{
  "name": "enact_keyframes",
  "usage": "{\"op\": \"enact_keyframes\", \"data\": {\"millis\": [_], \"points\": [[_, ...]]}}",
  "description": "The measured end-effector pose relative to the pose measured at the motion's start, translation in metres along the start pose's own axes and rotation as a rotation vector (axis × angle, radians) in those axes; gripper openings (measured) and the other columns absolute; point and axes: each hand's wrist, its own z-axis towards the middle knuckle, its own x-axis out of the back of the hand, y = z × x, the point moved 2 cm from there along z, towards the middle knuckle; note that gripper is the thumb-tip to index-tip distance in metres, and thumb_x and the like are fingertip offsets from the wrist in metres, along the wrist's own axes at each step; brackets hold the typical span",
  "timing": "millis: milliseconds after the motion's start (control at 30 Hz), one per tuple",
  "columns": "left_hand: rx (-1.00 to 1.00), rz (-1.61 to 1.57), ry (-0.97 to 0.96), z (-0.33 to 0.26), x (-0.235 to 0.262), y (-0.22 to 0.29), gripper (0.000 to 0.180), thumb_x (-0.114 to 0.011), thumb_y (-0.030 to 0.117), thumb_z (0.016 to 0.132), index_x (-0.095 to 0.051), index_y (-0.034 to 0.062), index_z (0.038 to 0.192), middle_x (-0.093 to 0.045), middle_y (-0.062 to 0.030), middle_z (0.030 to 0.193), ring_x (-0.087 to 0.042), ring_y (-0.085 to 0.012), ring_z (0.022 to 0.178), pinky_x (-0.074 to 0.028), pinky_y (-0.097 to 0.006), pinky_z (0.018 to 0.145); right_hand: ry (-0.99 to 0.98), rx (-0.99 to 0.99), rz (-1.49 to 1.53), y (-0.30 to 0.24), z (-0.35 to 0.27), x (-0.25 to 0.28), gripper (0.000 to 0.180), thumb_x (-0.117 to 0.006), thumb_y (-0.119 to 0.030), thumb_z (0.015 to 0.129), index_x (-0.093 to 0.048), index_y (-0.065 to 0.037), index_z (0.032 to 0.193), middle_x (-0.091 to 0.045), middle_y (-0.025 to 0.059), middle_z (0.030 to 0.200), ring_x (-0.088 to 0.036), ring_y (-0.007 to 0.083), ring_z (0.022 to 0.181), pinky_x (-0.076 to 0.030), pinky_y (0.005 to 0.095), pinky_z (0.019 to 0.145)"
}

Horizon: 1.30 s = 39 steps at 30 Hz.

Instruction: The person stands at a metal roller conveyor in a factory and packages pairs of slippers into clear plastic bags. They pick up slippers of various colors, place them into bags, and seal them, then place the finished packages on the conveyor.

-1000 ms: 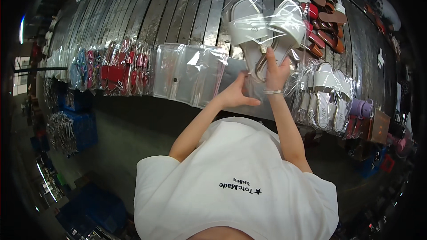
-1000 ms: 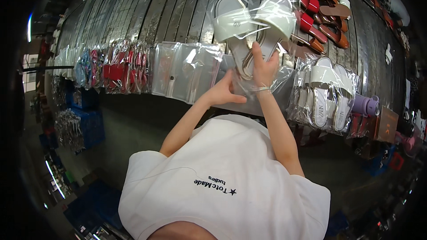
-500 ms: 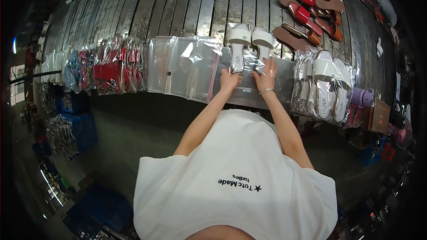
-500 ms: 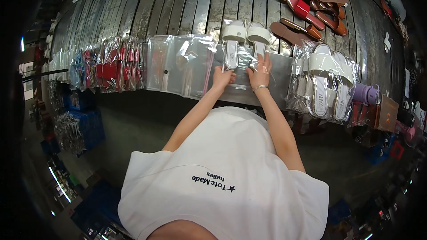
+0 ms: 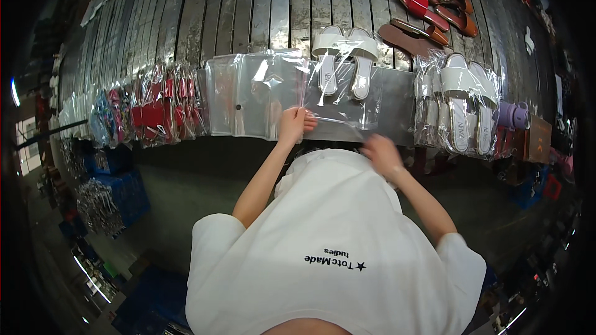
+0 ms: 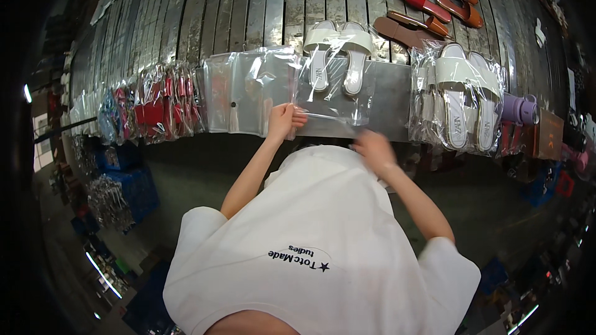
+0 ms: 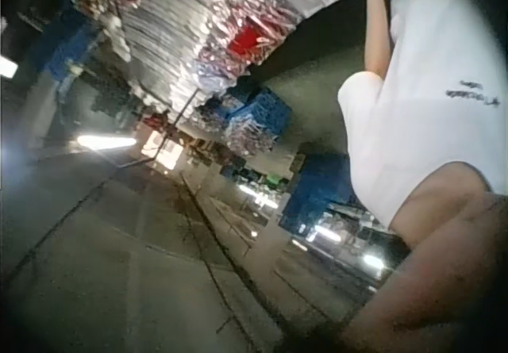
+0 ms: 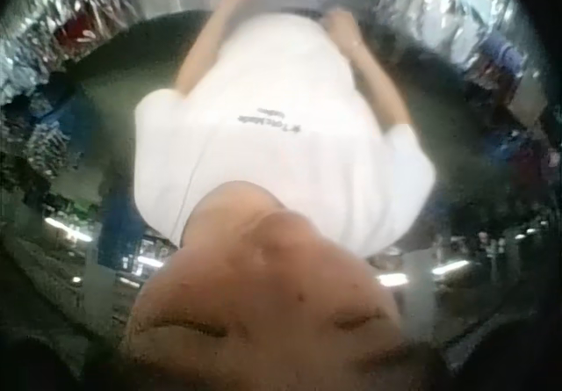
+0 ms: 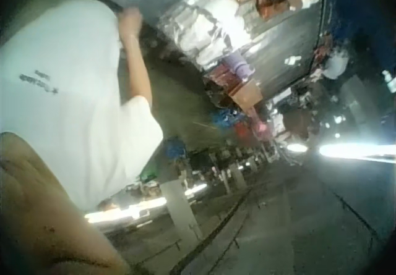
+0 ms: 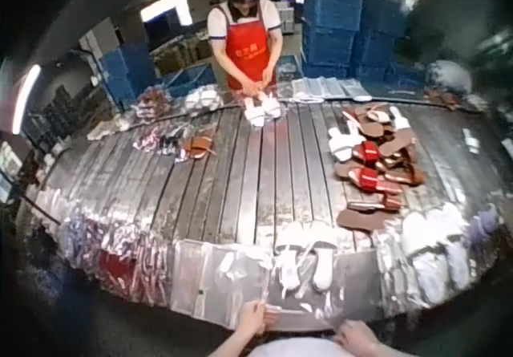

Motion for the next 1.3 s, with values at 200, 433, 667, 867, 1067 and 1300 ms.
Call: {"op": "enact_keyframes", "data": {"millis": [200, 433, 667, 867, 1067, 1300], "points": [[-0.658, 0.688, 0.114, -0.008, 0.030, 0.031, 0.013, -0.050, 0.008, 0.087, -0.058, 0.0020, 0.094, -0.066, -0.0134, 0.089, -0.065, -0.0249, 0.076, -0.053, -0.032, 0.065, -0.610, -0.519, -0.058, 0.165, -0.121, -0.064, 0.040, -0.052, -0.007, 0.082, -0.048, -0.005, 0.121, -0.050, 0.0191, 0.121, -0.048, 0.0369, 0.111, -0.039, 0.0435, 0.093], [-1.020, 1.096, -0.268, 0.047, 0.032, 0.039, 0.016, -0.055, 0.004, 0.080, -0.059, 0.0069, 0.095, -0.062, -0.0103, 0.084, -0.063, -0.0248, 0.078, -0.049, -0.037, 0.064, 0.446, 0.270, 0.058, 0.030, 0.069, 0.044, 0.020, -0.059, -0.001, 0.078, -0.058, -0.003, 0.098, -0.060, 0.0095, 0.098, -0.059, 0.0239, 0.091, -0.048, 0.0339, 0.077], [-0.124, 0.571, -0.023, 0.085, -0.009, 0.061, 0.027, -0.059, 0.029, 0.082, -0.055, 0.0035, 0.074, -0.053, -0.0070, 0.059, -0.056, -0.0181, 0.056, -0.041, -0.035, 0.049, 0.184, -0.644, 1.298, 0.055, 0.114, -0.020, 0.026, -0.058, -0.023, 0.082, -0.058, 0.000, 0.094, -0.055, 0.0047, 0.069, -0.056, 0.0150, 0.054, -0.046, 0.0327, 0.047], [-0.720, 1.215, -0.038, 0.043, -0.068, 0.199, 0.037, -0.073, 0.034, 0.066, -0.056, 0.0018, 0.060, -0.053, -0.0097, 0.055, -0.055, -0.0272, 0.058, -0.041, -0.040, 0.057, 1.021, -0.071, 0.059, -0.032, 0.075, 0.136, 0.053, -0.071, -0.032, 0.073, -0.054, -0.002, 0.114, -0.055, 0.0136, 0.118, -0.052, 0.0260, 0.107, -0.032, 0.0425, 0.098], [-1.576, 1.290, -0.533, -0.078, -0.189, 0.363, 0.052, -0.079, 0.041, 0.056, -0.065, 0.0041, 0.090, -0.047, -0.0174, 0.128, -0.044, -0.0360, 0.118, -0.034, -0.049, 0.097, 0.885, 0.072, 0.304, -0.028, 0.009, 0.241, 0.038, -0.078, -0.022, 0.065, -0.062, -0.004, 0.094, -0.060, 0.0079, 0.093, -0.058, 0.0222, 0.089, -0.043, 0.0334, 0.084], [-1.268, 0.811, -0.322, 0.133, -0.220, 0.459, 0.061, -0.073, 0.031, 0.071, -0.050, 0.0074, 0.123, -0.052, -0.0117, 0.124, -0.044, -0.0257, 0.120, -0.035, -0.036, 0.099, 1.146, -0.289, 0.791, 0.058, -0.129, 0.329, 0.022, -0.067, -0.014, 0.080, -0.059, 0.002, 0.092, -0.063, 0.0033, 0.081, -0.057, 0.0067, 0.070, -0.046, 0.0219, 0.062]]}}
